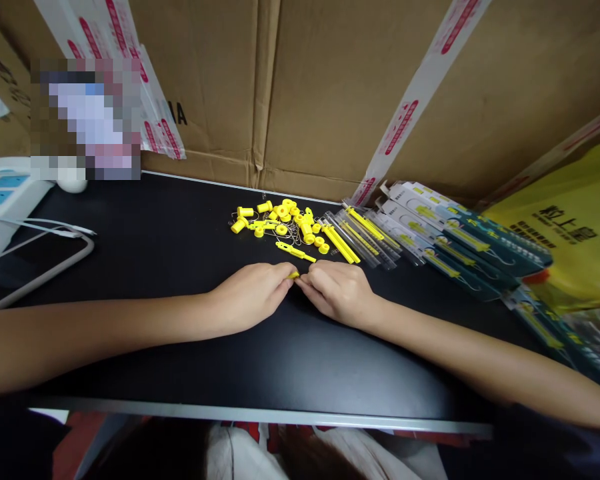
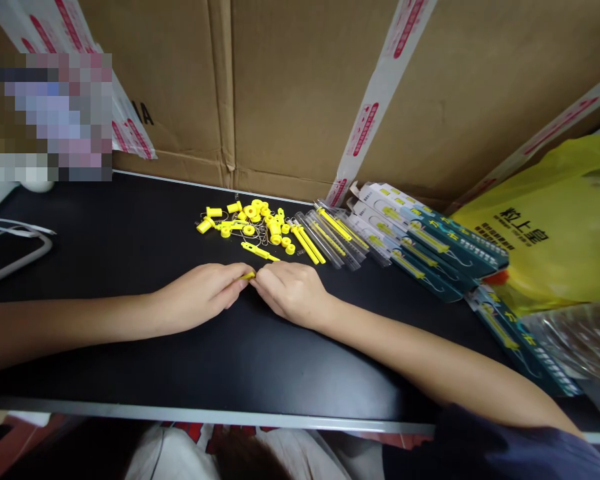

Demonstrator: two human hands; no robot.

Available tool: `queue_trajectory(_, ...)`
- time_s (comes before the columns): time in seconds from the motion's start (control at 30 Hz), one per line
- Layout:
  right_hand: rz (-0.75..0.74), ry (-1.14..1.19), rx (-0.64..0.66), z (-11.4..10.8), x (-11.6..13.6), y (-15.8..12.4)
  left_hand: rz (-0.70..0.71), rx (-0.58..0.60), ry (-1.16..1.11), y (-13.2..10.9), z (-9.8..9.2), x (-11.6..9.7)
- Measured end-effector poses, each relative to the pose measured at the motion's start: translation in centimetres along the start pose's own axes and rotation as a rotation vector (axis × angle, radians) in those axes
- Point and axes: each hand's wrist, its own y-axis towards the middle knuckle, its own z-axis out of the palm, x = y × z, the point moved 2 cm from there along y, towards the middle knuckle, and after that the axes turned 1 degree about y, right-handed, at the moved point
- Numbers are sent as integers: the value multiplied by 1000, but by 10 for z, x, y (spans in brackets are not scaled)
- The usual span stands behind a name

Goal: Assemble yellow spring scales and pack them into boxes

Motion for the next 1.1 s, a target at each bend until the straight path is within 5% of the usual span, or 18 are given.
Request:
queue_trajectory(0.27, -46, -65, -9, -4, 1, 5, 40, -44, -102, 1, -2, 0)
queue_trajectory(0.5, -125, -135, -62, -17, 6, 11, 47, -52, 192, 0, -3, -1)
queue_trajectory(0.87, -297, -204, -74, -21, 11, 11, 118, -98, 335, -3, -4, -6)
queue_trajectory(0.97, -205, -57, -79, -16, 7, 9, 167, -133, 380, -5, -5, -7)
queue_trajectory(1.1, 127, 330, -53, -9, -4, 8, 261, -177, 416, -5, -2, -4)
